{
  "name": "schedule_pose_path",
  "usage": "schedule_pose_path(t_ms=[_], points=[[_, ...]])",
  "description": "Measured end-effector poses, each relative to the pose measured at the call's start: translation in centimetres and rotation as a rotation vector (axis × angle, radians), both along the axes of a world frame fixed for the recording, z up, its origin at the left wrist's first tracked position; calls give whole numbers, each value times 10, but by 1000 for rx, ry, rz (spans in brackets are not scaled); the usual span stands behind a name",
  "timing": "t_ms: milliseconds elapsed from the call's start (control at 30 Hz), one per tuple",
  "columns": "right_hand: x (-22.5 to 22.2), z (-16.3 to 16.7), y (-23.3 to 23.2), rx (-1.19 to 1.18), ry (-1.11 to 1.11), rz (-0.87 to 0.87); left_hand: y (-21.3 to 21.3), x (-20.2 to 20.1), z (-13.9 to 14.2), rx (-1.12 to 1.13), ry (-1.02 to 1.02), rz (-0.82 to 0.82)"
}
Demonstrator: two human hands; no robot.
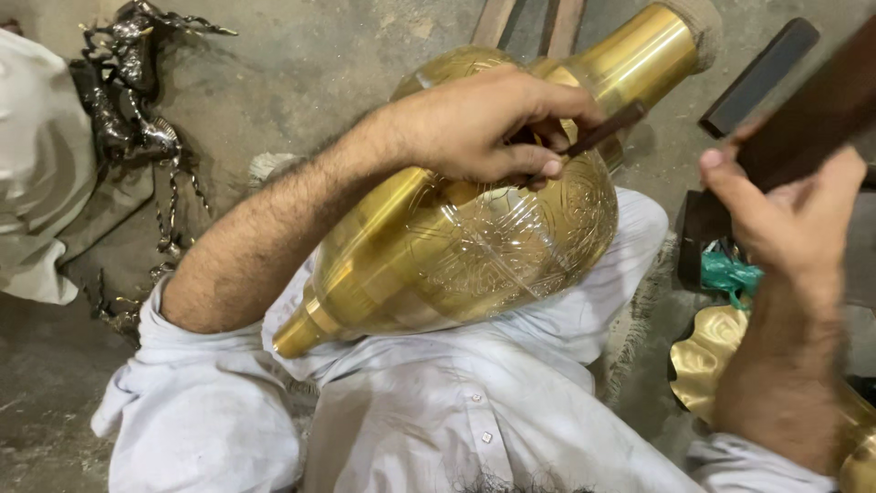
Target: The person sits on the floor with a large brass vase held between their legs and engraves decorative patterns into its surface. They hold a steel punch against the brass with one hand and strike it repeatedly with a wooden mallet held in the other hand, working across the patterned area.
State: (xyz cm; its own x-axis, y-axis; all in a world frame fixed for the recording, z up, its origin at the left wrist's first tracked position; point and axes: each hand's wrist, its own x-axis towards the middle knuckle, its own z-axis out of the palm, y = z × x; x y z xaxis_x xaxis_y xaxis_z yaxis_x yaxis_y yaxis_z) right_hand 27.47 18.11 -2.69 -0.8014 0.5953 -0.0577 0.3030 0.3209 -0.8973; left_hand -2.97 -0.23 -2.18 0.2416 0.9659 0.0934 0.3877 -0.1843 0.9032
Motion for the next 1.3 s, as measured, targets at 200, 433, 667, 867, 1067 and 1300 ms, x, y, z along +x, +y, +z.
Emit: schedule_pose_path(t_ms=[200,433,667,867,1067,1300], points=[[-50,29,29,169,-125,214,-29,18,2,-62,-52,311],[-95,39,58,345,-454,394,-55,49,7,-123,-218,625],[-143,36,71,542,-648,607,-67,75,4,-136,-447,907],[-173,39,58,505,-446,744,-70,82,0,-52,-359,949],[-159,50,66,610,-588,671,-66,74,0,-38,-273,854],[-128,76,45,331,-142,718,-52,53,-1,-225,-186,628]])
